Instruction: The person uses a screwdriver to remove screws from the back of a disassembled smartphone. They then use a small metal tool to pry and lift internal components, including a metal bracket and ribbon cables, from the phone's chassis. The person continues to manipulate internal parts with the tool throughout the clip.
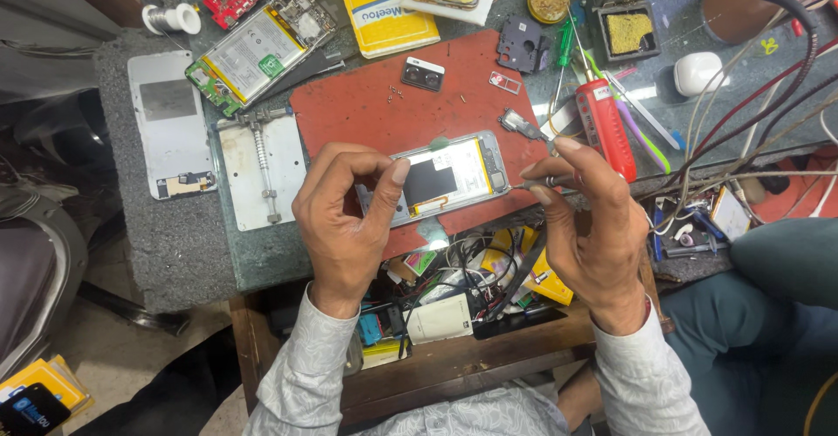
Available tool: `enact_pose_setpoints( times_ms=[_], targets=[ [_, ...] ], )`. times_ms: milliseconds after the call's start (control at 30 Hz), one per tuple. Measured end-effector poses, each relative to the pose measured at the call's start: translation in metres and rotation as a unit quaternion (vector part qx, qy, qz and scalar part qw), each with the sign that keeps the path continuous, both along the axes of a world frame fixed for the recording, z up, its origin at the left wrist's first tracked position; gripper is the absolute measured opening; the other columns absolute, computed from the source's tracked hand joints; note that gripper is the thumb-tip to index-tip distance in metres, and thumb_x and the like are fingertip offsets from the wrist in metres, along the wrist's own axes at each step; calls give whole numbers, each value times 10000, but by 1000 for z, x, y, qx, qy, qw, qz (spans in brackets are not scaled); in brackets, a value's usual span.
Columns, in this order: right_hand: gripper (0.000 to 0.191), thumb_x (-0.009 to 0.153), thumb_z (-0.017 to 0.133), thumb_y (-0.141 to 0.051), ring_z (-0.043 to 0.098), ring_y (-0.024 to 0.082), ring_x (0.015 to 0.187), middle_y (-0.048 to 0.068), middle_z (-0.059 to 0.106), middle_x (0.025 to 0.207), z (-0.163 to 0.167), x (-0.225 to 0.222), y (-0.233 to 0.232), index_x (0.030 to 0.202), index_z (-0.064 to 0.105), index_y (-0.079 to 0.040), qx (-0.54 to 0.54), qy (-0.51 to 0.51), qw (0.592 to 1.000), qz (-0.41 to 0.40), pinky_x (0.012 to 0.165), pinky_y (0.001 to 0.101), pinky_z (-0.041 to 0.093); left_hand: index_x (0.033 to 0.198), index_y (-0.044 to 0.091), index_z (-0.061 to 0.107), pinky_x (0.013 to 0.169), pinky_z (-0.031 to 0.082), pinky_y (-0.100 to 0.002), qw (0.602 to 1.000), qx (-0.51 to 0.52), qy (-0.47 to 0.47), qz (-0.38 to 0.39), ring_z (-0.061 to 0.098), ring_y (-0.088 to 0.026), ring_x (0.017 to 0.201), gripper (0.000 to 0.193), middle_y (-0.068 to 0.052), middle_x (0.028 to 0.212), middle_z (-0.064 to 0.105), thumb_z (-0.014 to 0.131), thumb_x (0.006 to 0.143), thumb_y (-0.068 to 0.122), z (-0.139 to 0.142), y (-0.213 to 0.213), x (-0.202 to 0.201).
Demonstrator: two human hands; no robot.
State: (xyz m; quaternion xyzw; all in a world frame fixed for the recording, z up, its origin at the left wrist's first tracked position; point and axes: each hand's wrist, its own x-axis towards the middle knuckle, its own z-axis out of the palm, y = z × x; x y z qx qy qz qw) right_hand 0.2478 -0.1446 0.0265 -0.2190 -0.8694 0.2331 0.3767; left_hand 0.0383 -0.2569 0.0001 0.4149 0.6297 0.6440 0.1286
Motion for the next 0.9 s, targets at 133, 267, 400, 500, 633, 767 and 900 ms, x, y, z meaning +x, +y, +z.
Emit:
enact_pose_setpoints(
  times_ms=[133,267,400,500,633,767,900],
  targets=[
    [558,1026,659,140,754,226,1003,173,707,1144,0,0,0,1492,404,-33,-7,-3,1000,-1,866,300,608,935,12,685,675,485,-246,1000,2,9,-3,580,-86,777,168,-26,934,635,777,995,140,0,0,-1],
    [573,1022,671,136,753,225,1007,165,708,1147,3,-1,0,1498,405,-37,-6,-9,1000,-1,877,294,606,923,16,687,663,483,-245,1000,-4,4,-4,585,-85,764,174,-26,924,639,774,994,149,0,1,0],
    [582,1004,712,107,737,227,1026,136,715,1153,9,-3,0,1499,442,-37,37,-30,999,-5,910,304,575,920,23,690,656,490,-245,1000,-4,11,-2,593,-85,759,173,-25,920,641,771,994,156,-1,1,0],
    [498,989,619,164,691,268,1109,198,673,1278,19,0,-4,1446,527,-12,-35,-5,999,-13,986,340,575,919,26,689,661,495,-246,1000,-5,17,1,600,-87,760,172,-23,915,641,768,1001,154,-2,0,-1],
    [386,907,787,114,629,168,911,59,694,970,28,-5,-3,1249,724,-54,13,-12,998,-62,807,279,510,924,24,687,668,496,-248,1000,1,12,-2,602,-88,765,169,-25,923,642,760,1013,148,-2,0,-1],
    [328,849,697,79,604,181,919,44,634,992,36,-9,-4,1155,689,-38,-54,-7,996,-67,825,287,487,925,18,689,663,493,-248,1000,2,14,3,602,-89,762,171,-27,924,649,760,1010,149,-2,1,-1],
    [318,826,885,1,513,201,770,19,541,753,35,-13,-5,1102,748,-76,79,-27,991,-105,795,354,397,919,17,693,645,485,-246,1000,-4,14,5,600,-88,751,173,-28,916,652,759,1003,153,-1,1,-1]
  ],
)
